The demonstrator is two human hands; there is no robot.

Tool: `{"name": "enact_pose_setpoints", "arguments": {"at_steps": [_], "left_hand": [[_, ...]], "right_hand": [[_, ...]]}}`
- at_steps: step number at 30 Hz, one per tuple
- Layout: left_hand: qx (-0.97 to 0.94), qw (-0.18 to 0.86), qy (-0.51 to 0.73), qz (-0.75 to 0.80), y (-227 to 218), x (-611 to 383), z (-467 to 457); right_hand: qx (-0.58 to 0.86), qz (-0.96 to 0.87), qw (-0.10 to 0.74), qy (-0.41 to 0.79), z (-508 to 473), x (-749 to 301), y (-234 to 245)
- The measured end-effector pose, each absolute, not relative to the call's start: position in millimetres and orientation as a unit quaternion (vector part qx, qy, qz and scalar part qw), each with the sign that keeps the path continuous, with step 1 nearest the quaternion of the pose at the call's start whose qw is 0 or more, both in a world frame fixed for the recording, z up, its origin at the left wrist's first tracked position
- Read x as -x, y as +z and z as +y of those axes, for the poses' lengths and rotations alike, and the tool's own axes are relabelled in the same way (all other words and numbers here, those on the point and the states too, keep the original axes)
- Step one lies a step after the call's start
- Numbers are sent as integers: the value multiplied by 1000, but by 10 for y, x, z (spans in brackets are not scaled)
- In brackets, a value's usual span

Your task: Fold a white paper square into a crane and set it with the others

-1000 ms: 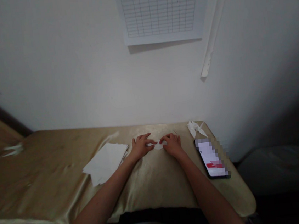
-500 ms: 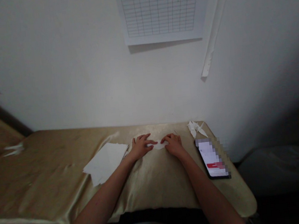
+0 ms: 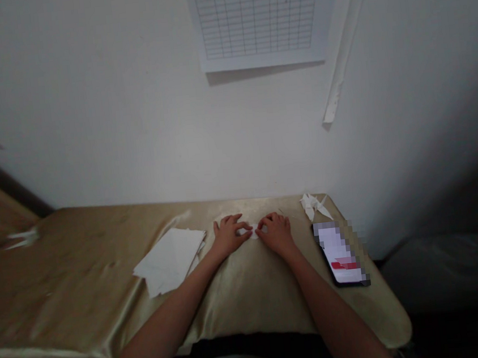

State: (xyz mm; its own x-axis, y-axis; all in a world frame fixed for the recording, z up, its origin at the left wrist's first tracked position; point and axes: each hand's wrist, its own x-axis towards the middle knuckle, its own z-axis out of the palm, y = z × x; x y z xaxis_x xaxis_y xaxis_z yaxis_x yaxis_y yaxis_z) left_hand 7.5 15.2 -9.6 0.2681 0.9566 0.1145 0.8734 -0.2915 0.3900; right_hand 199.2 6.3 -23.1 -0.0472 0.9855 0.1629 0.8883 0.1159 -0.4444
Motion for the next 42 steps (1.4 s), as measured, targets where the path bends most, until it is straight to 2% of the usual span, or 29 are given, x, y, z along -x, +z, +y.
{"name": "enact_pose_setpoints", "arguments": {"at_steps": [12,25,42], "left_hand": [[-782,118,164,590,-85,-140,128],[-789,155,130,580,-66,-25,222],[-792,164,122,575,-33,34,215]], "right_hand": [[670,-699,221,116,85,-1963,-222],[648,-719,195,161,162,-2115,-188],[626,-729,209,182,130,-2202,-151]]}}
